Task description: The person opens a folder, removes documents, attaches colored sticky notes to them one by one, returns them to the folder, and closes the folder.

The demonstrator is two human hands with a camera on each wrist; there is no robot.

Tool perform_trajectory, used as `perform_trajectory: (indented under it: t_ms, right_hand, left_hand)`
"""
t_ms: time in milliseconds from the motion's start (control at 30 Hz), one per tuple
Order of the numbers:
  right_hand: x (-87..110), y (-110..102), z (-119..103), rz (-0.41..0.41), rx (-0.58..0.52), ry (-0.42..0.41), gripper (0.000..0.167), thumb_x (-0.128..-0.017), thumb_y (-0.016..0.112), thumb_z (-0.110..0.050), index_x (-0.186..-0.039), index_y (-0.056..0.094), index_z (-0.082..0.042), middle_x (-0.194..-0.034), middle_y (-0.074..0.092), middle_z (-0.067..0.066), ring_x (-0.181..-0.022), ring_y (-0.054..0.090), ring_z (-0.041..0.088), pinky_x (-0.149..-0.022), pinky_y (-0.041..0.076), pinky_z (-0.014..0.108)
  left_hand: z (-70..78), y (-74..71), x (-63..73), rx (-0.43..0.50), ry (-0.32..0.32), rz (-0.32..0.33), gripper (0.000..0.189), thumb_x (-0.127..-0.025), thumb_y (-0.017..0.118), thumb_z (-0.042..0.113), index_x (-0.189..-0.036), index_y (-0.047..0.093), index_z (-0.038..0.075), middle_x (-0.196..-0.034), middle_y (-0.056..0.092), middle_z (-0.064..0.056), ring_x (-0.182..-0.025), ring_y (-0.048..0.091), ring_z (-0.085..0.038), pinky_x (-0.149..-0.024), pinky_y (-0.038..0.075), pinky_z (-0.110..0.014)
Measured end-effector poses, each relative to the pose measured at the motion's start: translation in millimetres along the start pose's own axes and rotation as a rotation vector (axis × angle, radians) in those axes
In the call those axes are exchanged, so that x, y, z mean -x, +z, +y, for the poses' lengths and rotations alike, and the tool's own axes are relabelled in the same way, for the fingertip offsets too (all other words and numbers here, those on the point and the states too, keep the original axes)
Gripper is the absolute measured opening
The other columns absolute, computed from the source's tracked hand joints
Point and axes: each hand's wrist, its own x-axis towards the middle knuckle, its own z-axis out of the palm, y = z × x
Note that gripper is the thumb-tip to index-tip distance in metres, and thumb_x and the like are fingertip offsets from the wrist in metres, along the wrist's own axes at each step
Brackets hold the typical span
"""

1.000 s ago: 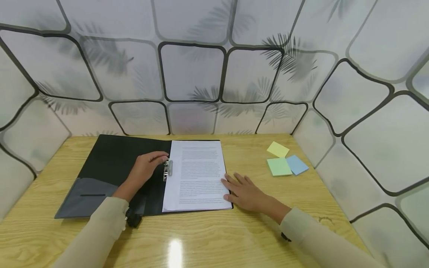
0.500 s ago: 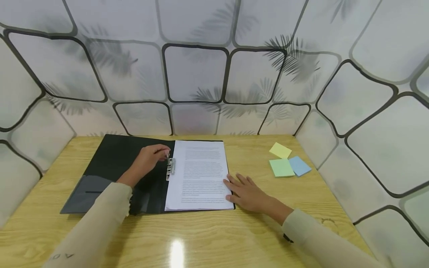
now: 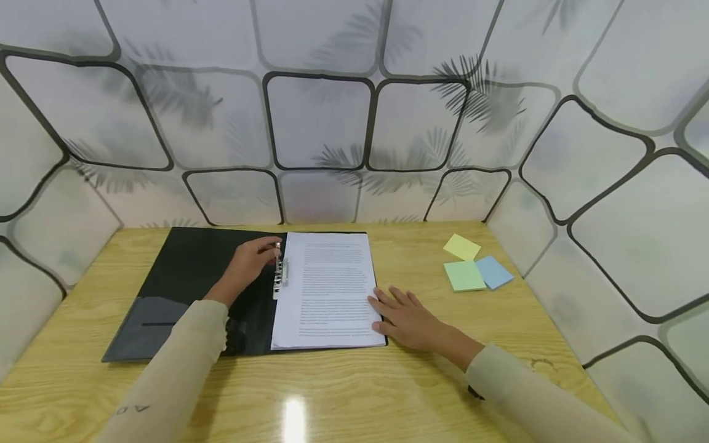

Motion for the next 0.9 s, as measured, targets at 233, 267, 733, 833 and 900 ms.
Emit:
perform_trajectory:
  t_ms: [233,267,733,833,900]
  right_hand:
    - [-1.1,-0.5,-1.8,-0.003,0.014,-0.002,0.065,-0.108,0.033,-0.053,-0.163,0.021,-0.021,-0.17,0.012,0.004,-0.156,0.004,0.038,-0.123,0.006,0.063]
    - [-1.1,-0.7,-2.0,-0.003,0.015,-0.001,0.064,-0.108,0.033,-0.053,-0.163,0.021,-0.021,-0.17,0.013,0.004,-0.156,0.004,0.038,-0.123,0.006,0.063]
    - [-4.9,2.1,-3.4,0.006,0.009,-0.014,0.065,-0.108,0.034,-0.053,-0.162,0.023,-0.02,-0.169,0.014,0.006,-0.156,0.006,0.039,-0.122,0.007,0.064]
    - [-3.8,2.6,-2.6,0.009,0.006,-0.004,0.065,-0.108,0.035,-0.052,-0.162,0.024,-0.019,-0.169,0.015,0.006,-0.156,0.006,0.04,-0.122,0.007,0.064]
    - [-3.6,2.7,-2.8,0.012,0.003,-0.006,0.064,-0.108,0.035,-0.052,-0.162,0.025,-0.019,-0.169,0.015,0.006,-0.156,0.007,0.04,-0.122,0.007,0.065]
  left_hand:
    - [-2.7,-2.4,-0.1,-0.073,-0.006,-0.058,0.054,-0.105,0.057,0.021,-0.155,0.04,0.01,-0.135,0.059,-0.021,-0.118,0.058,-0.035,-0.099,0.05,-0.053]
    - [-3.3,-2.3,-0.4,-0.081,-0.007,-0.069,0.056,-0.104,0.058,0.021,-0.156,0.039,0.01,-0.135,0.059,-0.021,-0.119,0.057,-0.035,-0.099,0.049,-0.053]
    - [-6.3,-2.8,-3.7,-0.158,-0.041,-0.14,0.056,-0.105,0.057,0.019,-0.155,0.037,0.003,-0.138,0.057,-0.022,-0.125,0.055,-0.037,-0.1,0.05,-0.051]
    - [-3.7,-1.8,-4.8,-0.171,-0.047,-0.145,0.059,-0.104,0.058,0.021,-0.156,0.035,0.004,-0.14,0.055,-0.023,-0.126,0.055,-0.037,-0.1,0.049,-0.051]
    - [-1.9,-3.2,-1.3,-0.165,-0.064,-0.14,0.063,-0.104,0.058,0.024,-0.158,0.032,0.004,-0.143,0.053,-0.023,-0.128,0.053,-0.038,-0.102,0.048,-0.053]
